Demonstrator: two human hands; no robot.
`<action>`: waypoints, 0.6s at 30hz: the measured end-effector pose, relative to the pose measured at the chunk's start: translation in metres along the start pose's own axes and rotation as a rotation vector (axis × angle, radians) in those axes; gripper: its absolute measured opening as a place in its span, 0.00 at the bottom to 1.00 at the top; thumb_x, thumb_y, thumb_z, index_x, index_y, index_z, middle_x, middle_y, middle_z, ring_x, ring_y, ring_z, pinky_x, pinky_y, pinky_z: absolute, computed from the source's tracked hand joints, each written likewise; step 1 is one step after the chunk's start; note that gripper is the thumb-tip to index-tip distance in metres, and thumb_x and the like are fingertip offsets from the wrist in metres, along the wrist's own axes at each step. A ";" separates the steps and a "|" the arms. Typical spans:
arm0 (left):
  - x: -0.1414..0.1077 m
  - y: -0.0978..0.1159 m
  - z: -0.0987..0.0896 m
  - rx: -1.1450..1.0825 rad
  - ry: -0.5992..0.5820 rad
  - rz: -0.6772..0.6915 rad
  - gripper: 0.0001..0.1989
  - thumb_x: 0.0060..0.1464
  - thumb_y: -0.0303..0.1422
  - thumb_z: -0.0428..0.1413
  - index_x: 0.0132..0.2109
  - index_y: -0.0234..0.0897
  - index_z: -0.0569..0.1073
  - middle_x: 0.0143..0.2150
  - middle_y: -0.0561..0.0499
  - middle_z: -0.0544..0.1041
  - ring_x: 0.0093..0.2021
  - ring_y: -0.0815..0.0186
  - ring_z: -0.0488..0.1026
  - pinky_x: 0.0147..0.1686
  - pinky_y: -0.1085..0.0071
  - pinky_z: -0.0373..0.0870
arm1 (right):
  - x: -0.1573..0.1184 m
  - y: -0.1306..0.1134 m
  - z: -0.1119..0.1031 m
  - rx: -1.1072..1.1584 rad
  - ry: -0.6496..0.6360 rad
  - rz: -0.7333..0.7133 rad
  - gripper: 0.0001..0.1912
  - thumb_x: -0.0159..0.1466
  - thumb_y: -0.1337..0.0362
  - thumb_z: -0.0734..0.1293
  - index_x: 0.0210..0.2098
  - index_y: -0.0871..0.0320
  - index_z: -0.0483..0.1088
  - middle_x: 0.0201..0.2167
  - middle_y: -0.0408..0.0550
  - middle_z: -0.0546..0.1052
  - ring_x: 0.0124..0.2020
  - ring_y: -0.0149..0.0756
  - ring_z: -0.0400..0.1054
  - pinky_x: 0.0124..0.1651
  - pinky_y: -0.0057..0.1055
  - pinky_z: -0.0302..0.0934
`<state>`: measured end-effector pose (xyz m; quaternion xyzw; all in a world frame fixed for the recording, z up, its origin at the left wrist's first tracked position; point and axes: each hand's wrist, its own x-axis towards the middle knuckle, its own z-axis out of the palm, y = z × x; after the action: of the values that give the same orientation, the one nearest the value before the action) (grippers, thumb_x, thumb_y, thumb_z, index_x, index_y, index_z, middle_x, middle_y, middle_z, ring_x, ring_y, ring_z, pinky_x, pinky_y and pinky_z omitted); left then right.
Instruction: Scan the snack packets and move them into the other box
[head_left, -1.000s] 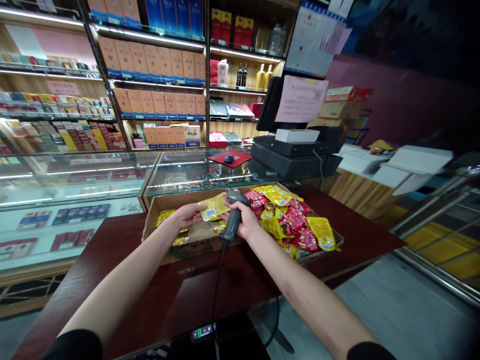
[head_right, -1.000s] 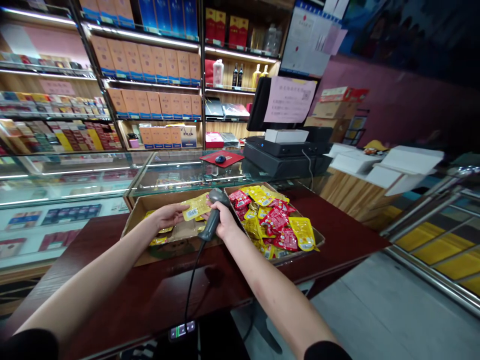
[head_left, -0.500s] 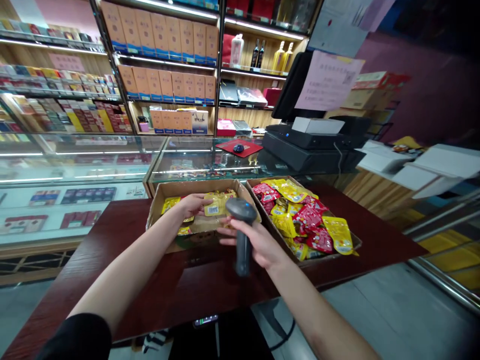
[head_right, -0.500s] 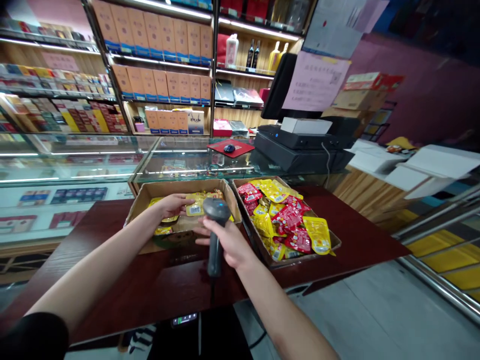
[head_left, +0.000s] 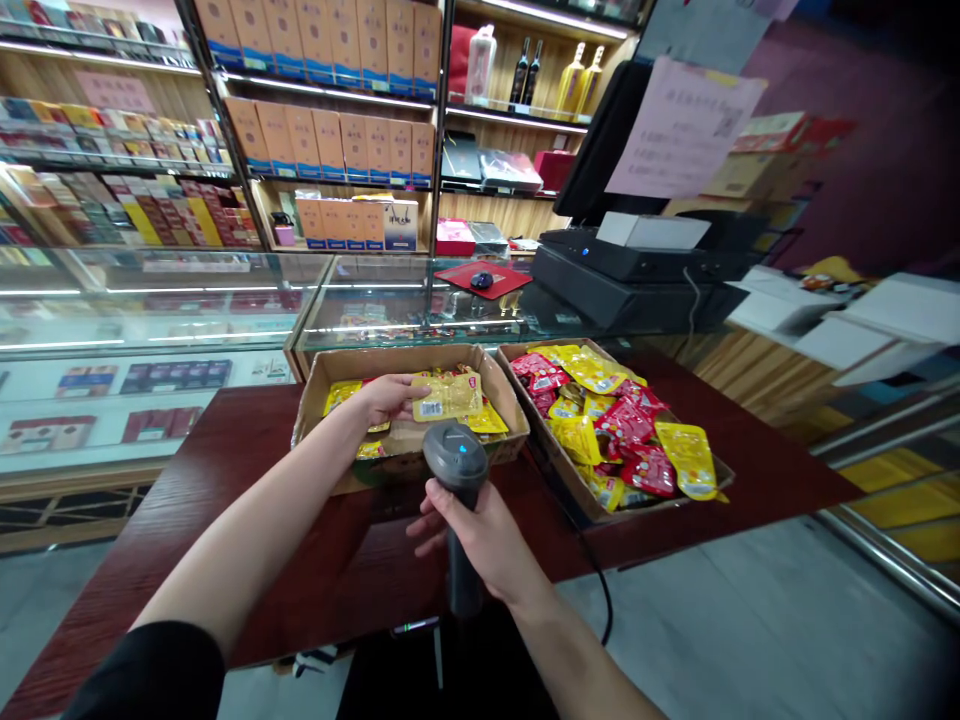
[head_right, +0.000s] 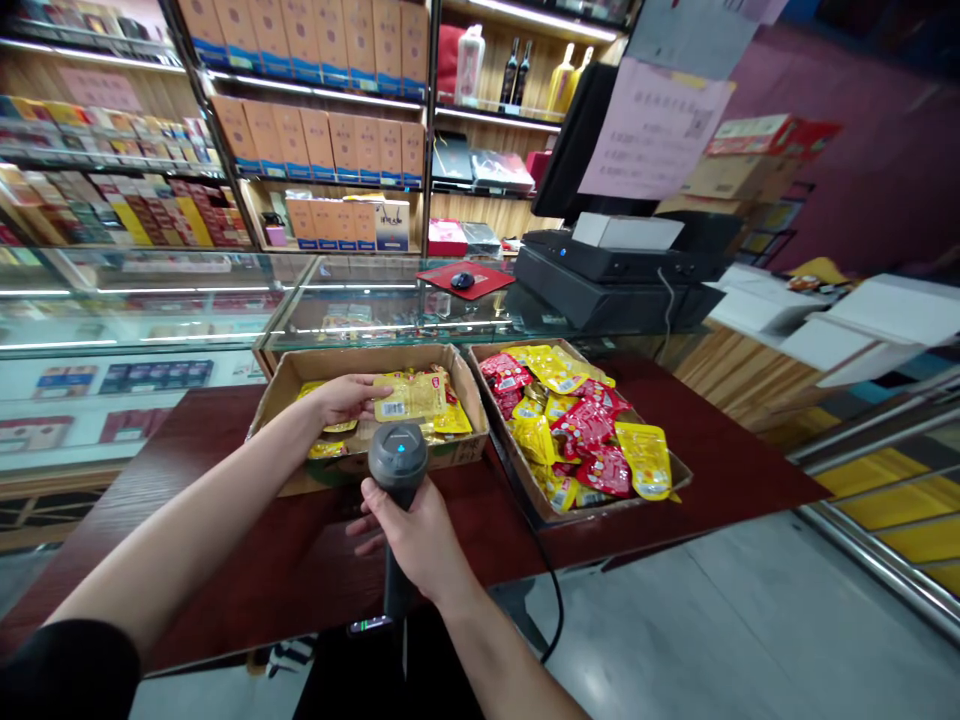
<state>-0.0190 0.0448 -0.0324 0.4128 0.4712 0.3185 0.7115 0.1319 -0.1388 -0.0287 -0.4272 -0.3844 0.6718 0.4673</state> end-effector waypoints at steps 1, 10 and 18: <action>0.000 0.000 0.000 -0.005 -0.004 0.004 0.17 0.43 0.28 0.67 0.42 0.32 0.77 0.33 0.44 0.80 0.26 0.66 0.77 0.27 0.73 0.75 | -0.002 0.000 0.002 0.010 0.000 0.001 0.22 0.53 0.51 0.72 0.36 0.61 0.65 0.26 0.43 0.71 0.24 0.39 0.75 0.23 0.32 0.70; 0.000 0.001 -0.001 -0.008 0.032 0.015 0.18 0.46 0.29 0.65 0.47 0.31 0.76 0.33 0.43 0.80 0.24 0.67 0.76 0.24 0.73 0.74 | -0.002 0.003 0.003 0.024 -0.013 0.000 0.22 0.54 0.50 0.71 0.35 0.61 0.63 0.24 0.40 0.69 0.23 0.38 0.74 0.22 0.31 0.70; 0.000 0.000 -0.001 0.006 0.029 0.013 0.20 0.46 0.28 0.65 0.48 0.32 0.76 0.35 0.43 0.80 0.25 0.66 0.77 0.27 0.71 0.75 | -0.006 0.001 0.004 0.040 0.000 -0.002 0.22 0.53 0.50 0.71 0.34 0.61 0.63 0.21 0.39 0.68 0.22 0.38 0.74 0.21 0.31 0.69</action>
<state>-0.0200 0.0448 -0.0323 0.4131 0.4799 0.3277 0.7012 0.1293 -0.1450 -0.0272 -0.4172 -0.3714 0.6791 0.4763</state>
